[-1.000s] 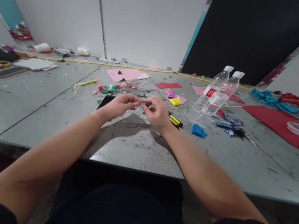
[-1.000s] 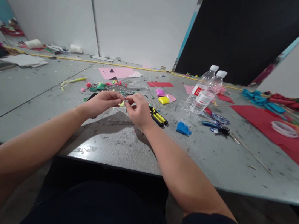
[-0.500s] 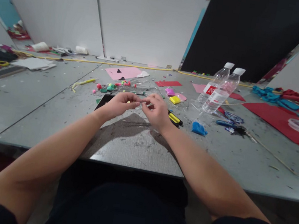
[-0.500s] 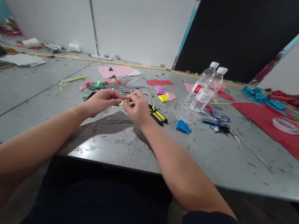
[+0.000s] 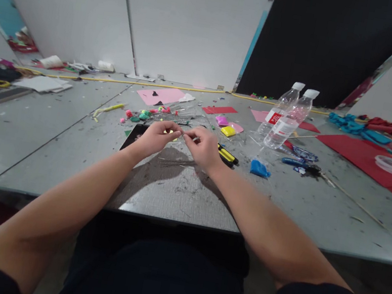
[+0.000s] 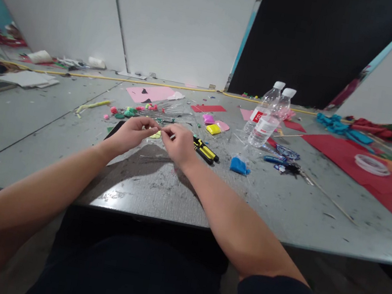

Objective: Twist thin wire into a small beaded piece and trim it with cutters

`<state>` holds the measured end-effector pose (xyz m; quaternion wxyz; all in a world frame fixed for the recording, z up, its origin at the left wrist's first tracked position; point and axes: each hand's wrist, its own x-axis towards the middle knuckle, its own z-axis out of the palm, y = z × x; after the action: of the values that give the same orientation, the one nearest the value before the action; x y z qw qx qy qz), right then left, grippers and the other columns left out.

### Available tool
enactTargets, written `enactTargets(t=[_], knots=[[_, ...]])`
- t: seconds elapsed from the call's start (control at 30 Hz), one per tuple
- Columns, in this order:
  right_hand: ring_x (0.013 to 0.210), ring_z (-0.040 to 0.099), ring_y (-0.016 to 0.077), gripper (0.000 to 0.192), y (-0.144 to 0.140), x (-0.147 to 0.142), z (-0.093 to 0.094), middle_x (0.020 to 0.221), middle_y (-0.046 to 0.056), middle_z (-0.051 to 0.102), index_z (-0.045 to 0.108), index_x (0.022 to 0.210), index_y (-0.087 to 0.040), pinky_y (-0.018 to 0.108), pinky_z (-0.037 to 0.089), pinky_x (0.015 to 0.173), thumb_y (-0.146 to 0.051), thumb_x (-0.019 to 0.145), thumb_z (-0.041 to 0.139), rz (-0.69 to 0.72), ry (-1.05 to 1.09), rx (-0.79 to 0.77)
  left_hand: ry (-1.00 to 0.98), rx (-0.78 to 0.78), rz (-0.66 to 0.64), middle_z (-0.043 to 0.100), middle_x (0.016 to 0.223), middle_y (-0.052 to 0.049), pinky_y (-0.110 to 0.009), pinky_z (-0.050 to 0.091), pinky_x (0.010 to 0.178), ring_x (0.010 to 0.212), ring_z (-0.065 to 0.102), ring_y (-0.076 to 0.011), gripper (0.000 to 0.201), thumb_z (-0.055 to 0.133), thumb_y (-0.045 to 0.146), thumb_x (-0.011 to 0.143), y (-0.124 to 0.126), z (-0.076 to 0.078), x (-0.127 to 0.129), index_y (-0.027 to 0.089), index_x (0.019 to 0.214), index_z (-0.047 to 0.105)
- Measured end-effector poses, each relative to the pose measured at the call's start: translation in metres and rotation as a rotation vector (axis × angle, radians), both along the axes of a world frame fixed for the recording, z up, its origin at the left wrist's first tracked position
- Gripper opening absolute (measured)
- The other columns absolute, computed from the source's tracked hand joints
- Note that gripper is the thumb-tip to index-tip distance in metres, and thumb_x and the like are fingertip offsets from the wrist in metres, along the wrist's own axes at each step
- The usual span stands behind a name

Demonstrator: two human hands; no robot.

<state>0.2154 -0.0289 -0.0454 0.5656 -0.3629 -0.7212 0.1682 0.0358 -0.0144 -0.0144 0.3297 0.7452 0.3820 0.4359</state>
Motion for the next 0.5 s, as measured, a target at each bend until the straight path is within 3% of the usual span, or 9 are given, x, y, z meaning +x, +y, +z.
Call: enactTargets(t=[0.13,0.33,0.5], knots=[[0.074,0.062,0.0177,0.019,0.0037,-0.0025,-0.0037,0.078,0.003,0.07,0.067,0.079,-0.022,0.032,0.054,0.069,-0.041,0.079,0.068,0.026,0.132,-0.171,0.026,0.049,0.046,0.065,0.076,-0.002,-0.028,0.042,0.066,0.074,0.055,-0.0161,0.017,0.074,0.035,0.079,-0.001,-0.0001,0.0009,0.019,0.077,0.07],[0.055,0.054,0.012,0.017,0.0096,-0.0072,-0.008,0.067,-0.001,0.065,0.065,0.076,-0.02,0.026,0.048,0.05,-0.035,0.071,0.071,0.143,0.271,-0.414,0.096,0.083,-0.014,0.061,0.074,-0.001,-0.028,0.04,0.066,0.071,0.052,-0.0152,0.01,0.071,0.029,0.079,0.004,-0.0018,-0.0016,0.019,0.077,0.068],[0.054,0.054,0.0125,0.011,0.009,-0.0075,-0.0068,0.065,-0.001,0.063,0.065,0.077,-0.019,0.028,0.047,0.052,-0.03,0.076,0.067,0.138,0.224,-0.429,0.128,0.098,-0.01,0.058,0.072,0.0,-0.029,0.038,0.069,0.071,0.049,-0.0151,0.005,0.067,0.021,0.079,0.0045,-0.0003,-0.0008,0.02,0.074,0.064]])
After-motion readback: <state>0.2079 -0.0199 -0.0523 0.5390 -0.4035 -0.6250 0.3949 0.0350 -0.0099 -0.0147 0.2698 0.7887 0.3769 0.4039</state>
